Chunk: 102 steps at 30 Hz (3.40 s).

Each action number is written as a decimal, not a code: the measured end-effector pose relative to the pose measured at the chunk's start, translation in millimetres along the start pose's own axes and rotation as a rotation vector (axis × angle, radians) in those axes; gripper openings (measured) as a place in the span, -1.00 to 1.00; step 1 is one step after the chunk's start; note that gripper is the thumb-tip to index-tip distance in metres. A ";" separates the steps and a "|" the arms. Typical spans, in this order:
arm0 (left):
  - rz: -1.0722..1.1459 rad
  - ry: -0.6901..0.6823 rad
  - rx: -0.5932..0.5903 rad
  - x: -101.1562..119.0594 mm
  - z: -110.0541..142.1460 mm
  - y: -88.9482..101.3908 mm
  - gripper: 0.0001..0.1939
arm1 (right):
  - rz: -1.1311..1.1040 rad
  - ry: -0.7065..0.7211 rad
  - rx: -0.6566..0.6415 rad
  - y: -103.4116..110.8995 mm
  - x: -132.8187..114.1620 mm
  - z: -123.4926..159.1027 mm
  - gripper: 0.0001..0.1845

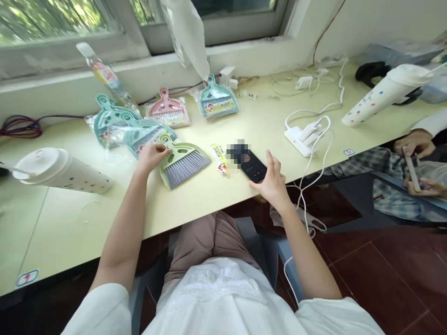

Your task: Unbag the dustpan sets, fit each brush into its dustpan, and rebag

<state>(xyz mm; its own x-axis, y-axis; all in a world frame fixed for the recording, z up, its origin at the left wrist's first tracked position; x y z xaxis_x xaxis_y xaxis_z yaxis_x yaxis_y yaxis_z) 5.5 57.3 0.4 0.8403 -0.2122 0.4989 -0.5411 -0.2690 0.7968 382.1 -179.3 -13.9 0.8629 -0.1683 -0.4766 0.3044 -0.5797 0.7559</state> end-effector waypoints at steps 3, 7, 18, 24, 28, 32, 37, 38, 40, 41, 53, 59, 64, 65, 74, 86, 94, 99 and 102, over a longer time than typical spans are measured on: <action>0.082 0.024 -0.063 0.7 1.5 -0.1 -0.71 | 0.053 -0.079 0.025 -7.5 26.0 -32.9 0.20; 0.254 0.093 0.092 10.8 1.0 5.6 -0.78 | 0.031 -0.045 0.187 -16.9 -11.1 -69.5 -0.18; 0.682 0.179 0.336 34.6 13.2 1.8 -0.70 | 0.045 0.276 -0.096 -120.1 -257.2 -74.4 -0.53; 0.531 0.166 0.336 20.4 7.7 3.6 -0.53 | -0.256 0.164 -0.272 -102.3 -247.1 -114.3 -0.63; 0.391 0.311 0.277 -5.2 -3.1 5.0 -0.55 | -0.493 0.186 -0.362 -57.6 -220.0 -155.5 -0.42; 0.185 0.175 0.187 -12.5 -9.0 14.7 -0.55 | -0.255 0.111 -0.394 -51.4 -180.0 -169.1 -0.67; -0.071 0.082 0.244 -11.2 -0.7 25.0 -0.65 | 0.329 0.047 -0.371 -85.6 -158.6 -149.8 -0.65; -0.094 0.105 0.259 -11.8 1.0 26.5 -0.63 | 0.369 0.035 -0.365 -92.8 -158.0 -146.2 -0.65; -0.121 0.141 0.275 -13.2 2.5 28.5 -0.61 | 0.398 0.016 -0.357 -105.3 -156.6 -141.7 -0.66; -0.130 0.143 0.267 -13.8 2.4 28.8 -0.61 | 0.398 0.018 -0.341 -109.8 -155.7 -141.0 -0.66; -0.181 -0.087 0.163 17.9 11.2 5.8 -0.63 | 0.309 0.315 -0.244 -72.9 -210.6 -154.5 -0.60; -0.122 -0.496 0.033 43.0 28.7 -4.9 -0.66 | 0.339 0.527 -0.383 -98.4 -242.2 -116.6 -0.72; -0.153 -0.629 0.139 36.0 25.3 -1.9 -0.52 | 0.352 0.517 -0.423 -117.1 -231.5 -101.0 -0.74; -0.175 -0.640 0.136 35.1 24.3 -4.3 -0.51 | 0.351 0.529 -0.426 -117.6 -230.9 -100.8 -0.74; -0.084 -0.716 0.096 40.5 25.1 -23.1 -0.55 | 0.342 0.534 -0.384 -123.0 -230.2 -108.6 -0.72; 0.065 -0.652 0.126 35.4 20.7 -21.8 -0.56 | 0.337 0.547 -0.371 -131.7 -223.6 -114.2 -0.72; -0.040 -0.712 0.115 51.2 14.8 -34.4 -0.68 | 0.279 0.496 -0.380 -139.6 -219.2 -120.0 -0.77; -0.088 -0.674 0.065 48.7 5.6 -43.3 -0.72 | 0.285 0.449 -0.442 -145.0 -217.5 -127.2 -0.73; 0.023 -0.552 0.122 46.5 1.1 -37.4 -0.74 | 0.254 0.471 -0.441 -142.0 -218.5 -127.6 -0.72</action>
<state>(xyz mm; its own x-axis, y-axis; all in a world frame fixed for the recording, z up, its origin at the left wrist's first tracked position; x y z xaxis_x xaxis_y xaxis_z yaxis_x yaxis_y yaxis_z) 64.7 56.5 -6.6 0.7030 -0.6703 0.2377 -0.5868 -0.3579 0.7264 201.9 41.6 40.2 0.9821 0.1655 -0.0900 0.1188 -0.1735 0.9776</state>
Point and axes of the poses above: each hand's wrist, its own z-axis away from the middle knuckle, its own y-axis out of the back of the hand, x = y × z, the point moved 5 cm from there along -z, towards the middle knuckle, and after that the axes turned 15 degrees about x, right-handed, at the moved point
